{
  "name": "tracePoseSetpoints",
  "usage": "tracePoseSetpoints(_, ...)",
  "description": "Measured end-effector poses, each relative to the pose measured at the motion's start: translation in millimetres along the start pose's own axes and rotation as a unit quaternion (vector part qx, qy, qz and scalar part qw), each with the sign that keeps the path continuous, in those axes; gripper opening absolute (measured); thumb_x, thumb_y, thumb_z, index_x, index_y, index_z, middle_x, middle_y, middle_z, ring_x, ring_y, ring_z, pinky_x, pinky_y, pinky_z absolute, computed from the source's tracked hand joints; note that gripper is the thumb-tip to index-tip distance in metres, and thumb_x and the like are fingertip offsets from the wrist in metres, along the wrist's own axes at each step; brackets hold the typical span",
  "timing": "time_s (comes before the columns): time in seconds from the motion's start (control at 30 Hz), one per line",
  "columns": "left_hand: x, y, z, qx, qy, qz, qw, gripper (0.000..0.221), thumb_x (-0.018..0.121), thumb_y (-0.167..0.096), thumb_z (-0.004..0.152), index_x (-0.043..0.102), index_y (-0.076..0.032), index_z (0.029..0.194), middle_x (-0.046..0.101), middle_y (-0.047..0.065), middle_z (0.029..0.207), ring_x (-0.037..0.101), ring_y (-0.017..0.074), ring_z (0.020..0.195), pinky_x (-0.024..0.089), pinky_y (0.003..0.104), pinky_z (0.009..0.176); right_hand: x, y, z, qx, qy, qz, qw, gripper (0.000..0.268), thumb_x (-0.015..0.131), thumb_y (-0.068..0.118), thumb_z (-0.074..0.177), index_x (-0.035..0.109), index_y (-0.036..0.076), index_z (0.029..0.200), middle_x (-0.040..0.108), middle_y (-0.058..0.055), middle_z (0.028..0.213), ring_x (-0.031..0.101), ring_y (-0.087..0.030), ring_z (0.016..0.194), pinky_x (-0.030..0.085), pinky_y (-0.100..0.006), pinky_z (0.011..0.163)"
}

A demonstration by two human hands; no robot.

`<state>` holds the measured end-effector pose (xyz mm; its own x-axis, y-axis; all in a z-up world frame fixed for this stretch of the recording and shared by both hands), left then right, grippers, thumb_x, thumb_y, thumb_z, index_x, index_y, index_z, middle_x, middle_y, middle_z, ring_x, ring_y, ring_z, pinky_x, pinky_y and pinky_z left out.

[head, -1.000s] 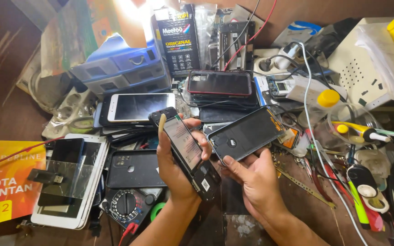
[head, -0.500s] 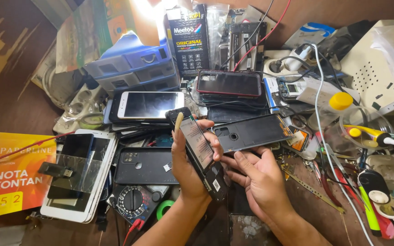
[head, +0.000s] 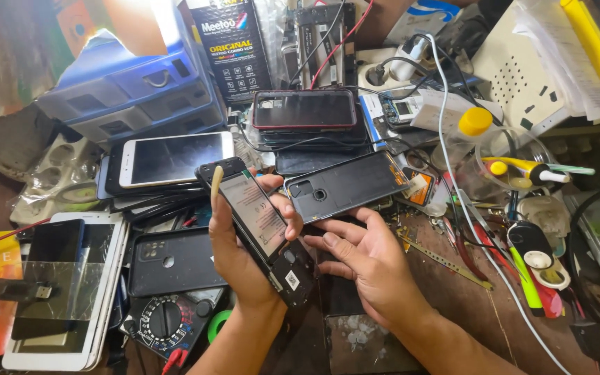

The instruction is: Disassembling a smartphone by prying off the back casing and removing internal components.

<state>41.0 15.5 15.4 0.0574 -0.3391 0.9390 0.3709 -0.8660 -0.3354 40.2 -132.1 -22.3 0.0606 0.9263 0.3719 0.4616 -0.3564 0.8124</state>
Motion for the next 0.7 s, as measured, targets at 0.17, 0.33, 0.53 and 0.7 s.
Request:
tracePoseSetpoints(0.17, -1.9, -1.1, 1.4, -0.002, 0.003, 0.009, 1.000, 0.048, 0.053, -0.036, 0.103, 0.050, 0.006, 0.126, 0.062, 0.026, 0.105, 0.062, 0.0270, 0.069, 0.048, 0.031, 0.052, 3.0, 1.7, -6.1, 0.014, 0.024, -0.036, 0.999, 0.050, 0.069, 0.012, 0.085, 0.046, 0.007, 0.130, 0.076, -0.025, 0.128, 0.080, -0.033, 0.103, 0.060, -0.035, 0.065)
tracePoseSetpoints(0.33, -4.0, -1.2, 3.0, -0.013, -0.008, -0.004, 1.000, 0.048, 0.054, -0.036, 0.102, 0.050, 0.006, 0.126, 0.062, 0.026, 0.105, 0.062, 0.0287, 0.070, 0.049, 0.031, 0.051, 1.2, -7.0, -6.6, 0.022, 0.065, -0.063, 0.996, 0.043, 0.069, 0.007, 0.088, 0.054, 0.003, 0.128, 0.078, -0.022, 0.104, 0.072, -0.025, 0.088, 0.063, -0.043, 0.066)
tracePoseSetpoints(0.53, -0.4, 5.6, 3.4, -0.057, 0.024, 0.015, 0.998, 0.049, 0.053, -0.041, 0.102, 0.053, 0.004, 0.122, 0.065, 0.025, 0.109, 0.063, 0.0265, 0.066, 0.052, 0.034, 0.057, -15.4, 13.4, -16.5, -0.153, 0.069, -0.126, 0.978, 0.020, 0.067, 0.006, 0.091, 0.062, 0.000, 0.110, 0.080, -0.021, 0.098, 0.079, -0.027, 0.081, 0.064, -0.034, 0.076)
tracePoseSetpoints(0.7, -1.7, 35.6, -2.0, -0.219, 0.011, -0.096, 0.971, 0.067, 0.052, -0.054, 0.100, 0.055, 0.005, 0.131, 0.054, 0.032, 0.143, 0.064, 0.0372, 0.115, 0.054, 0.055, 0.098, -17.0, 62.6, -44.7, -0.280, 0.049, -0.250, 0.926, 0.016, 0.069, 0.011, 0.091, 0.066, 0.003, 0.105, 0.080, -0.013, 0.099, 0.081, -0.020, 0.090, 0.064, -0.028, 0.087)
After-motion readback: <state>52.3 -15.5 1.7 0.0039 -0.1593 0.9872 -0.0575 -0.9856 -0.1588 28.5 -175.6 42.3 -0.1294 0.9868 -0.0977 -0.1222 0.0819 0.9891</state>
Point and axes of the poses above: each hand's wrist, its own z-axis towards the middle knuckle, its own x-axis out of the palm, y = z × x, the point moved 5 cm from there along z, towards the middle knuckle
